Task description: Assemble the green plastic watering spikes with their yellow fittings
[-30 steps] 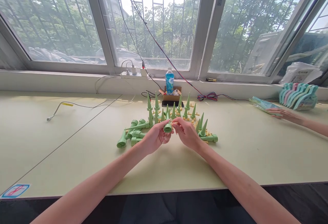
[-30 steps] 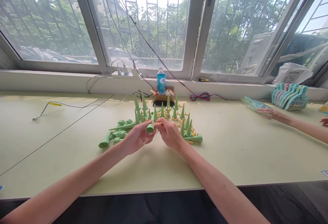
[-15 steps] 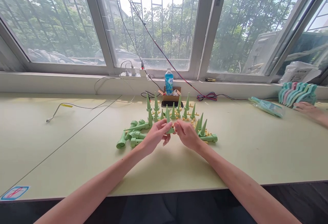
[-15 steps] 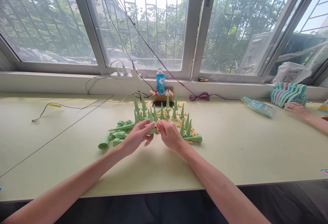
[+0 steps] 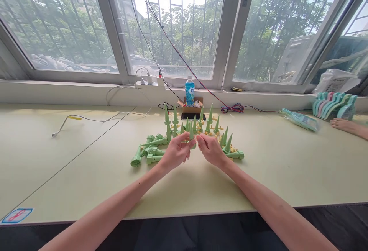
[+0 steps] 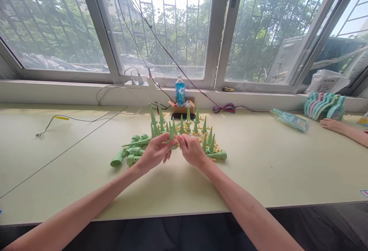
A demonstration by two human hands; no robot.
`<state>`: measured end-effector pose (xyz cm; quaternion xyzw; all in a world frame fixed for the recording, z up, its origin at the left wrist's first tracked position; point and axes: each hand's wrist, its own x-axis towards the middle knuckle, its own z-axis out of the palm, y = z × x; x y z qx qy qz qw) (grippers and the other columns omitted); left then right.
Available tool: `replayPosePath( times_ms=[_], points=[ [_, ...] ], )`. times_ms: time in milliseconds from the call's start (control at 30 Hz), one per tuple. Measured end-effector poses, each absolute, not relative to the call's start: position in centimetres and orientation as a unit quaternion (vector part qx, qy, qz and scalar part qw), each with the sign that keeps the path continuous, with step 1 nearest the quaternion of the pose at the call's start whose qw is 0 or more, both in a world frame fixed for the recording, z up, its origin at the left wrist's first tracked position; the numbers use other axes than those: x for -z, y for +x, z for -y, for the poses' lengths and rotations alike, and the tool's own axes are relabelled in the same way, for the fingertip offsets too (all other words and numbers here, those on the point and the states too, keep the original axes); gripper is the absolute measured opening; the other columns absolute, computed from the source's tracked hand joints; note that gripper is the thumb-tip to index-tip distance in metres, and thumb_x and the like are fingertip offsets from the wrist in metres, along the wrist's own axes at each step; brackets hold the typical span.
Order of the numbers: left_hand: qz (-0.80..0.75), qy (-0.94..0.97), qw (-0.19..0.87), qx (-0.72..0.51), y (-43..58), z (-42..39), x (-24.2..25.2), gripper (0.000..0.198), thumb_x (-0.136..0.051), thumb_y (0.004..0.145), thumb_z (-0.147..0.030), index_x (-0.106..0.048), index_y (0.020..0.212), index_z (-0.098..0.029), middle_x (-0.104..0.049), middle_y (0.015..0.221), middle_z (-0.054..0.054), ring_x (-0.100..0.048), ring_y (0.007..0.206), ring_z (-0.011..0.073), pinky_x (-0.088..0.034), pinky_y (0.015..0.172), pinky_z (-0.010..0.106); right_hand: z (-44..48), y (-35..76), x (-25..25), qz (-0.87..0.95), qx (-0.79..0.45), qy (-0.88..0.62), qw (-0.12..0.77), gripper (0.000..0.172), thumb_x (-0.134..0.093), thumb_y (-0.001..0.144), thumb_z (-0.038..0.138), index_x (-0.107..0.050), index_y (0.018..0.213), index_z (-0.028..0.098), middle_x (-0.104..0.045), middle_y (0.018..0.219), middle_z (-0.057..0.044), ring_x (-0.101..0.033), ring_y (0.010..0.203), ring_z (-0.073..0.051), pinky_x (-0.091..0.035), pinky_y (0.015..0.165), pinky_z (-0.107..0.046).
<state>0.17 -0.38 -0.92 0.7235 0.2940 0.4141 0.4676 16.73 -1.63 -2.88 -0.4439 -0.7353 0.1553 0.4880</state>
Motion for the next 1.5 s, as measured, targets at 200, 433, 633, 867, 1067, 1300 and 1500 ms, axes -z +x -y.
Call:
replayPosePath(
  times_ms=[200,433,633,867,1067,1300,1500],
  points=[
    [-0.309,0.742,0.423,-0.419,0.0,0.3,1.3,0.027,-0.059,0.086,-0.045,-0.052,0.082,-0.019,-0.042,0.06,-0.005,-0.048,0.045,0.0074,-0.038,0.036,0.019,1.6,16.7,2.8,0.729,-0.164,-0.445,0.493,0.044,-0.033,0.099,0.044,-0.039,0.063,0.02,-0.044,0.056,0.003,-0.039,0.05,-0.01,-0.031,0.051,-0.024],
    [-0.294,0.71,0.488,-0.413,0.3,0.7,0.6,0.034,-0.062,0.083,-0.047,-0.047,0.076,-0.018,-0.048,0.065,-0.004,-0.049,0.04,0.0069,-0.034,0.033,0.02,1.7,16.4,2.9,0.72,-0.175,-0.437,0.51,0.041,-0.033,0.099,0.044,-0.041,0.066,0.019,-0.043,0.057,0.004,-0.037,0.05,-0.009,-0.03,0.051,-0.024],
    [-0.279,0.612,0.638,-0.375,0.3,0.7,0.1,0.034,-0.059,0.085,-0.048,-0.049,0.077,-0.016,-0.057,0.079,0.001,-0.045,0.042,0.0038,-0.034,0.038,0.019,2.0,16.4,2.5,0.719,-0.191,-0.43,0.511,0.041,-0.034,0.098,0.045,-0.044,0.069,0.019,-0.049,0.058,0.003,-0.039,0.049,-0.009,-0.031,0.051,-0.023],
    [-0.273,0.546,0.714,-0.342,0.0,0.2,0.1,0.031,-0.06,0.085,-0.044,-0.054,0.081,-0.014,-0.056,0.073,0.001,-0.042,0.041,0.0038,-0.031,0.039,0.019,2.3,16.5,2.2,0.755,-0.178,-0.417,0.473,0.038,-0.037,0.097,0.046,-0.047,0.073,0.019,-0.056,0.062,0.002,-0.04,0.049,-0.009,-0.032,0.051,-0.023],
    [-0.272,0.578,0.681,-0.359,-0.1,0.3,0.1,0.033,-0.059,0.085,-0.046,-0.05,0.077,-0.015,-0.057,0.073,0.002,-0.043,0.043,0.0044,-0.031,0.039,0.02,2.0,16.5,2.6,0.761,-0.134,-0.423,0.473,0.04,-0.036,0.098,0.045,-0.042,0.067,0.02,-0.049,0.059,0.003,-0.035,0.049,-0.009,-0.029,0.051,-0.022],
    [-0.271,0.64,0.624,-0.358,0.1,0.9,-0.1,0.033,-0.058,0.086,-0.047,-0.05,0.079,-0.016,-0.058,0.076,0.002,-0.045,0.043,0.0046,-0.032,0.039,0.02,1.8,16.6,2.8,0.754,-0.116,-0.432,0.481,0.054,-0.025,0.1,0.048,-0.042,0.057,0.019,-0.044,0.052,0.002,-0.037,0.048,-0.009,-0.031,0.052,-0.023],
    [-0.287,0.698,0.55,-0.358,0.2,1.2,0.1,0.035,-0.061,0.083,-0.05,-0.05,0.08,-0.017,-0.058,0.079,0.001,-0.049,0.039,0.0043,-0.033,0.038,0.02,1.8,16.7,2.6,0.737,-0.12,-0.451,0.489,0.062,-0.026,0.099,0.05,-0.036,0.047,0.019,-0.038,0.044,0.002,-0.035,0.043,-0.009,-0.029,0.049,-0.025]
  ],
)
